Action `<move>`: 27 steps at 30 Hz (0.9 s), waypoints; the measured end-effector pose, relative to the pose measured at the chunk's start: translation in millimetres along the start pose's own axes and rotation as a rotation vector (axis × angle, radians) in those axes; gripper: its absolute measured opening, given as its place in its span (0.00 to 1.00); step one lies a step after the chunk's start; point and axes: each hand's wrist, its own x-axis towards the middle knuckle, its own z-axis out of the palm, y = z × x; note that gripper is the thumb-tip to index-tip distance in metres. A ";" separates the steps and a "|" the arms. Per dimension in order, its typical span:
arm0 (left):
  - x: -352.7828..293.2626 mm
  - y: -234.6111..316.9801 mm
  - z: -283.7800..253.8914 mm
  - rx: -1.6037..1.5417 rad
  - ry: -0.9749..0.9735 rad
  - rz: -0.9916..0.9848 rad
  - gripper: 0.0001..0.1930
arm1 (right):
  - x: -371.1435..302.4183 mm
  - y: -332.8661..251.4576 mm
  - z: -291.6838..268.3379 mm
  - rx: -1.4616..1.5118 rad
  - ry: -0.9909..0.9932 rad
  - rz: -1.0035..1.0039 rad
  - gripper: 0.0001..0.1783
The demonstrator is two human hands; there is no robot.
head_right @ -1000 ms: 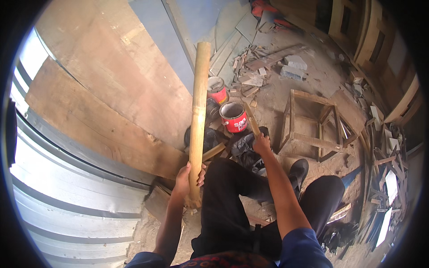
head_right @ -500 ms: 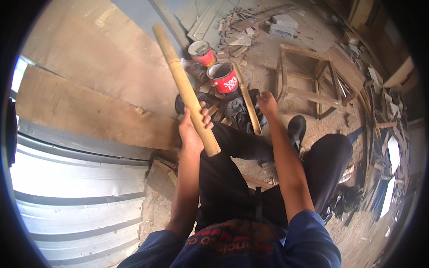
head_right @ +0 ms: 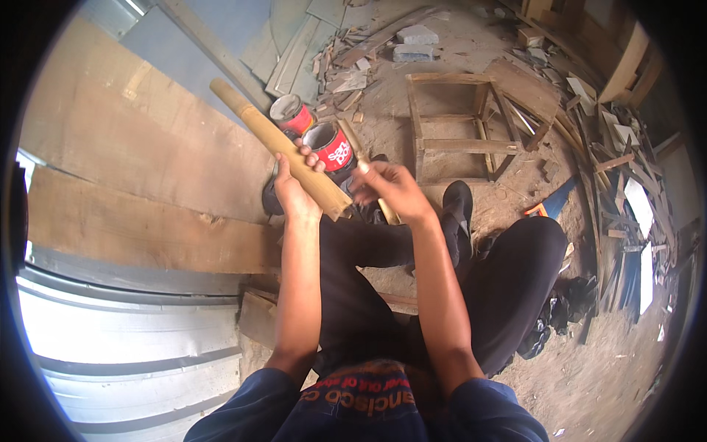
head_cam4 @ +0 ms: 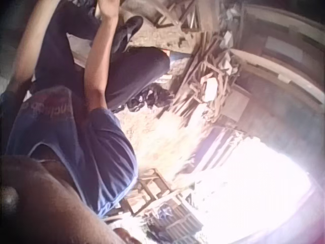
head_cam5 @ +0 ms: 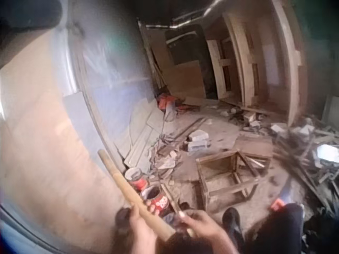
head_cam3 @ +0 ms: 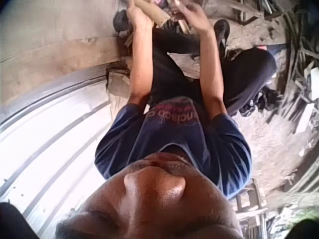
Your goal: The person sits on the floor and uses a metal file to shape a thin wooden stick. They repeatedly file the edges and ends of the stick, occasionally rotating it to work on different sides. The person also picks up and discards small wood shavings during the process.
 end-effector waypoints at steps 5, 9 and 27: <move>-11.6 -18.4 37.6 0.231 -0.167 0.222 0.32 | -28.1 -61.4 19.2 -0.136 -0.135 0.026 0.20; -5.6 -23.9 59.1 0.281 -0.307 0.106 0.32 | -40.3 -61.1 -9.1 -0.292 0.145 -0.161 0.21; -60.3 -71.3 127.3 1.548 -1.271 0.382 0.23 | -167.4 -148.2 -87.3 -0.946 0.188 -0.226 0.27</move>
